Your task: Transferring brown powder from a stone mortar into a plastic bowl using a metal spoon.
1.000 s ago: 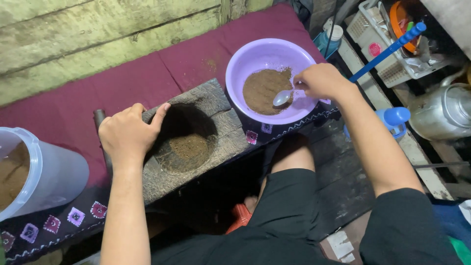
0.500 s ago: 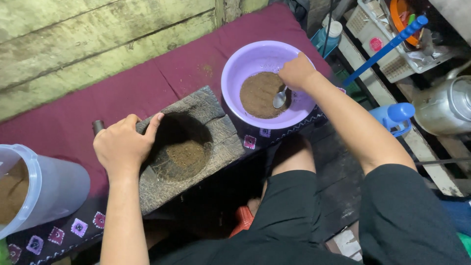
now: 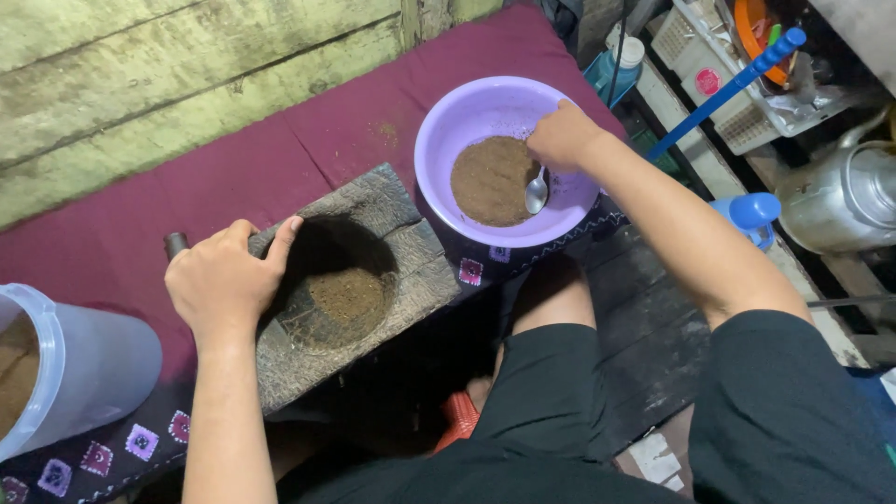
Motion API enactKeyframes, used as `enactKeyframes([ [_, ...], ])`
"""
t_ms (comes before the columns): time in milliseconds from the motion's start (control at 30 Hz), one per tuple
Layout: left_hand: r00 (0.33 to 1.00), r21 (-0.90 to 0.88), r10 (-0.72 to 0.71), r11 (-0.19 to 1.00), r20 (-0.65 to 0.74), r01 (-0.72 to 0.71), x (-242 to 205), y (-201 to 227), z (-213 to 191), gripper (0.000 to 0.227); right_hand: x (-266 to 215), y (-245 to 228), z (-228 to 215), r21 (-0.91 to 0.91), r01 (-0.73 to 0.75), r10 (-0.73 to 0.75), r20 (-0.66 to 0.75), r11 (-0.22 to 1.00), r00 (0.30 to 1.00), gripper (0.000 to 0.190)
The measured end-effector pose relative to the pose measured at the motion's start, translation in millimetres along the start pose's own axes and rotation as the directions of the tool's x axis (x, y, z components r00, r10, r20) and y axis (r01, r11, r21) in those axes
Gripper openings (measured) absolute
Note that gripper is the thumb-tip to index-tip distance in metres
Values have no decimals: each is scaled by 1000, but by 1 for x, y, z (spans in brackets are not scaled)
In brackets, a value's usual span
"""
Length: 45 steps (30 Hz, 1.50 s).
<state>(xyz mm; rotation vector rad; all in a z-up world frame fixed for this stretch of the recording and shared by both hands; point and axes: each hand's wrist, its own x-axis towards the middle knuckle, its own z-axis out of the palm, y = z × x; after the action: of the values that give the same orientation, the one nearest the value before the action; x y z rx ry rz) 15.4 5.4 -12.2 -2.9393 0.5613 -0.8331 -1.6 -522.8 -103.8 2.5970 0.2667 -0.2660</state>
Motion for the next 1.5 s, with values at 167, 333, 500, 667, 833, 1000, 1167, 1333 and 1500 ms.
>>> enactKeyframes([
  [167, 1000, -11, -7, 1000, 12, 7, -1, 1, -2, 68, -9, 7, -39, 189, -85, 67, 100, 978, 993, 16],
  [333, 1000, -11, -10, 1000, -14, 9, 0, 2, -3, 68, 1, 0, -7, 168, -147, 136, 72, 975, 988, 17],
  [500, 1000, -16, -8, 1000, -5, 8, 0, 1, -2, 69, 3, 4, -18, 195, -194, 173, 117, 962, 978, 24],
  [667, 1000, 1, 3, 1000, -28, -3, 1, 2, -1, 68, 3, -4, -14, 152, -195, 184, 87, 969, 979, 19],
  [833, 999, -7, 3, 1000, -37, -4, -1, 2, -3, 67, -13, -26, -31, 382, -215, 152, 187, 899, 970, 24],
  [1000, 999, -9, 11, 1000, -51, -11, 0, 2, -3, 68, -23, -26, -54, 417, -201, 144, 165, 887, 976, 20],
  [1167, 1000, -23, 6, 1000, -26, -7, -2, 2, -4, 68, -26, -38, -44, 373, -174, 113, 179, 911, 977, 19],
  [1333, 999, -19, -4, 1000, -35, 4, 0, 2, -3, 68, -29, -31, -54, 471, -198, 113, 203, 860, 973, 22],
  [1500, 1000, -24, -8, 1000, 6, 8, 0, 3, -8, 69, -39, -23, -62, 323, -163, 98, 208, 932, 973, 20],
])
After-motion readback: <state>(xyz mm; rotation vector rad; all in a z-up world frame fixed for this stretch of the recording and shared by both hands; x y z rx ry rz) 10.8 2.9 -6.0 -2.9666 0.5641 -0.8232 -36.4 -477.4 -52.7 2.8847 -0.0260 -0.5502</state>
